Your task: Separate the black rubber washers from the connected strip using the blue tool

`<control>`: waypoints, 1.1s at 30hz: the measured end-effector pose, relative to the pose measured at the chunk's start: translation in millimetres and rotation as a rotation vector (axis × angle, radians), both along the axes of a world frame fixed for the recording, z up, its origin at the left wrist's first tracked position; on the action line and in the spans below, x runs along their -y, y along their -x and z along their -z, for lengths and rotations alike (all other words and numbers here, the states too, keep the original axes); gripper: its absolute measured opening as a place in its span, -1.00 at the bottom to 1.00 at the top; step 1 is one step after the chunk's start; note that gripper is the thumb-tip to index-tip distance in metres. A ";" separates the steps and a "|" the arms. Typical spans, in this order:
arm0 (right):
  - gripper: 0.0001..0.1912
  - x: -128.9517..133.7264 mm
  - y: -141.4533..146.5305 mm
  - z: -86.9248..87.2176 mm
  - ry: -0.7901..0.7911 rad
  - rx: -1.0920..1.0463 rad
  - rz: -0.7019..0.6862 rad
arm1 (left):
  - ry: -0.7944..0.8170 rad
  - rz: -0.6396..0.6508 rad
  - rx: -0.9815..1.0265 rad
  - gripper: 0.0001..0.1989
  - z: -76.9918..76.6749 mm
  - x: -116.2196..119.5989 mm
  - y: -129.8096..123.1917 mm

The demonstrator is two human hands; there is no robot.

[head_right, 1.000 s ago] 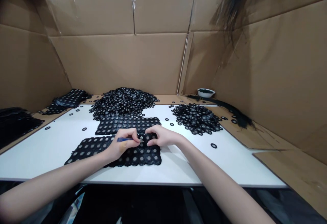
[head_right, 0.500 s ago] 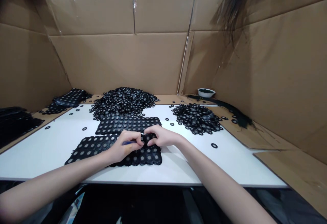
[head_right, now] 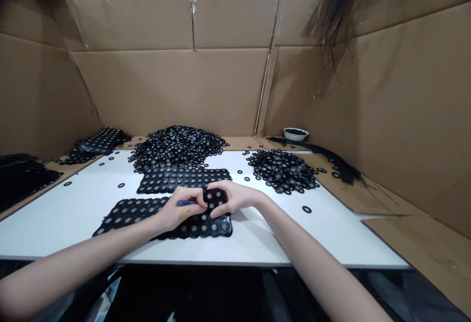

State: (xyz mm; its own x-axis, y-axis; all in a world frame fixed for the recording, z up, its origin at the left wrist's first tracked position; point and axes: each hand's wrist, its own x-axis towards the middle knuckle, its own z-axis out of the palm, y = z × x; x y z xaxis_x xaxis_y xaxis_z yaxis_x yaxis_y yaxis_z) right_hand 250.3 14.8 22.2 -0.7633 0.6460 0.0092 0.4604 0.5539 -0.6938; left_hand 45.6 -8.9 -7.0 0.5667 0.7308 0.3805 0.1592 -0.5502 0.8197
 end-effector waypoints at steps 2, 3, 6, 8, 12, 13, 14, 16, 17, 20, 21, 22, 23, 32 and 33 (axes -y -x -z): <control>-0.62 0.1 -0.3 -0.1 0.017 0.002 -0.002 | 0.014 -0.004 0.011 -0.89 0.2 0.2 -0.1; -0.60 0.1 -0.3 -0.2 0.018 0.004 0.001 | 0.014 -0.006 0.012 -0.90 0.3 0.4 -0.2; -0.57 0.8 0.2 -1.2 0.026 0.018 0.016 | 0.012 -0.005 0.019 -0.91 0.3 1.1 -0.2; -0.57 1.9 0.6 -2.7 0.041 0.023 0.032 | 0.015 -0.004 0.027 -0.92 0.1 1.6 0.2; -0.56 4.9 1.7 -6.3 0.060 0.034 0.053 | 0.003 -0.014 0.040 -0.92 -1.0 2.0 1.9; -0.56 5.5 2.0 -6.8 0.059 0.037 0.060 | 0.001 -0.018 0.048 -0.92 -1.1 2.1 2.6; -0.56 5.9 2.2 -7.1 0.055 0.039 0.066 | 0.002 -0.020 0.060 -0.92 -1.1 2.2 3.4; -0.55 6.1 2.5 -7.0 0.045 0.039 0.072 | 0.018 -0.020 0.081 -0.92 -0.8 2.8 4.9; -0.55 5.9 2.5 -6.7 0.041 0.036 0.070 | 0.036 -0.012 0.085 -0.92 -0.6 3.2 5.4; -0.57 4.8 2.1 -5.6 0.043 0.016 0.050 | 0.105 0.049 0.065 -0.90 -0.2 4.3 5.8; -0.57 4.5 1.9 -5.1 0.045 0.008 0.042 | 0.118 0.071 0.055 -0.90 -0.3 4.6 5.6; -0.58 4.1 1.6 -4.7 0.049 0.001 0.036 | 0.121 0.087 0.046 -0.90 -0.7 4.7 5.3; -0.58 3.7 1.3 -4.2 0.053 -0.005 0.031 | 0.115 0.096 0.038 -0.90 -1.1 4.9 5.0; -0.53 0.9 1.1 -0.6 0.014 -0.004 0.036 | -0.054 0.127 -0.019 -0.84 -4.1 8.5 5.2; -0.52 0.8 1.4 -0.8 0.011 -0.008 0.031 | -0.078 0.137 -0.022 -0.83 -4.3 9.0 4.9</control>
